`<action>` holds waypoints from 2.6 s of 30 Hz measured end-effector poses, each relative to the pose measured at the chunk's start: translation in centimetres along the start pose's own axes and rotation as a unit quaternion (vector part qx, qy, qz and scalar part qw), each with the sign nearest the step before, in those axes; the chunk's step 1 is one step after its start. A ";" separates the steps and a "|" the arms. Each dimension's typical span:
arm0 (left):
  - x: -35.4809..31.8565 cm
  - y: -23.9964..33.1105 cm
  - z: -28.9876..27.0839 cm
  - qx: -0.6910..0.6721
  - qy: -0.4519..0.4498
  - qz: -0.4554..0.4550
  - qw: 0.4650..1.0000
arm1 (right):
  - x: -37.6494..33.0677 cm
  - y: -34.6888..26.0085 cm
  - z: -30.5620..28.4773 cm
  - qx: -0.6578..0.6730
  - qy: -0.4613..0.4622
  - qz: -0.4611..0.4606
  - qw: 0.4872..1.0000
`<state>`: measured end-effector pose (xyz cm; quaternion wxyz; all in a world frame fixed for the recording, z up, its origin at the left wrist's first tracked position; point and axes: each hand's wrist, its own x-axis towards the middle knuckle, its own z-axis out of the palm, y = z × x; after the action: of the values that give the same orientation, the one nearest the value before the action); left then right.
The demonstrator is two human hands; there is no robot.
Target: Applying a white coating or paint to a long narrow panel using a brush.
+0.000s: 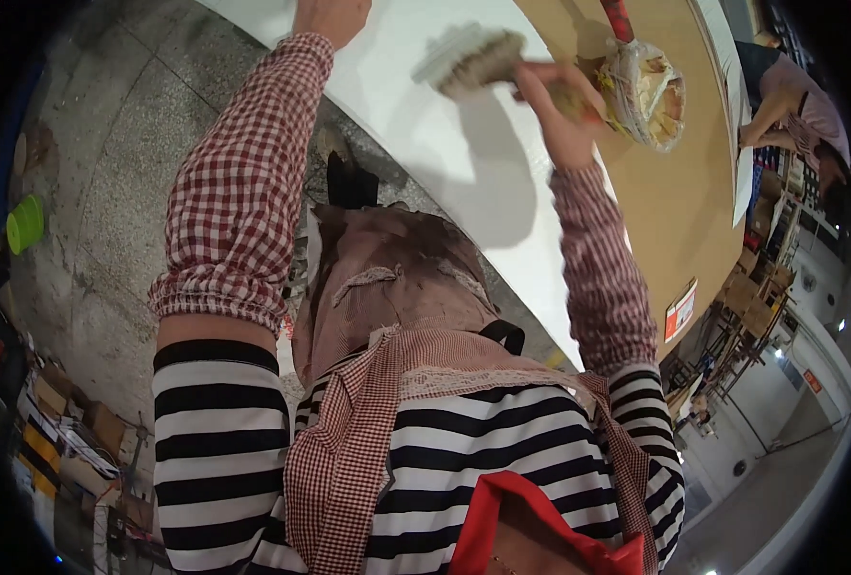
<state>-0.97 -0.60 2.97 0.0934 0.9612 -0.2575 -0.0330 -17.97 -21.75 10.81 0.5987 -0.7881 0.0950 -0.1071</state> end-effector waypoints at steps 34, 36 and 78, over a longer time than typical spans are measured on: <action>-0.3 -1.4 0.8 0.000 0.019 0.009 1.000 | -14.0 1.2 -11.7 -0.163 -0.035 0.177 0.970; -0.4 -1.5 1.2 0.005 0.029 0.007 1.000 | -15.0 0.2 -13.9 -0.166 -0.047 0.252 0.952; 0.4 -1.5 3.3 0.082 0.111 0.101 0.985 | -1.5 -1.2 -5.1 -0.090 -0.023 0.087 0.992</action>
<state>-0.25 -0.02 -0.62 0.0456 0.9323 -0.3432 0.1049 -20.80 -25.71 13.24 0.5344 -0.8297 0.1588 -0.0276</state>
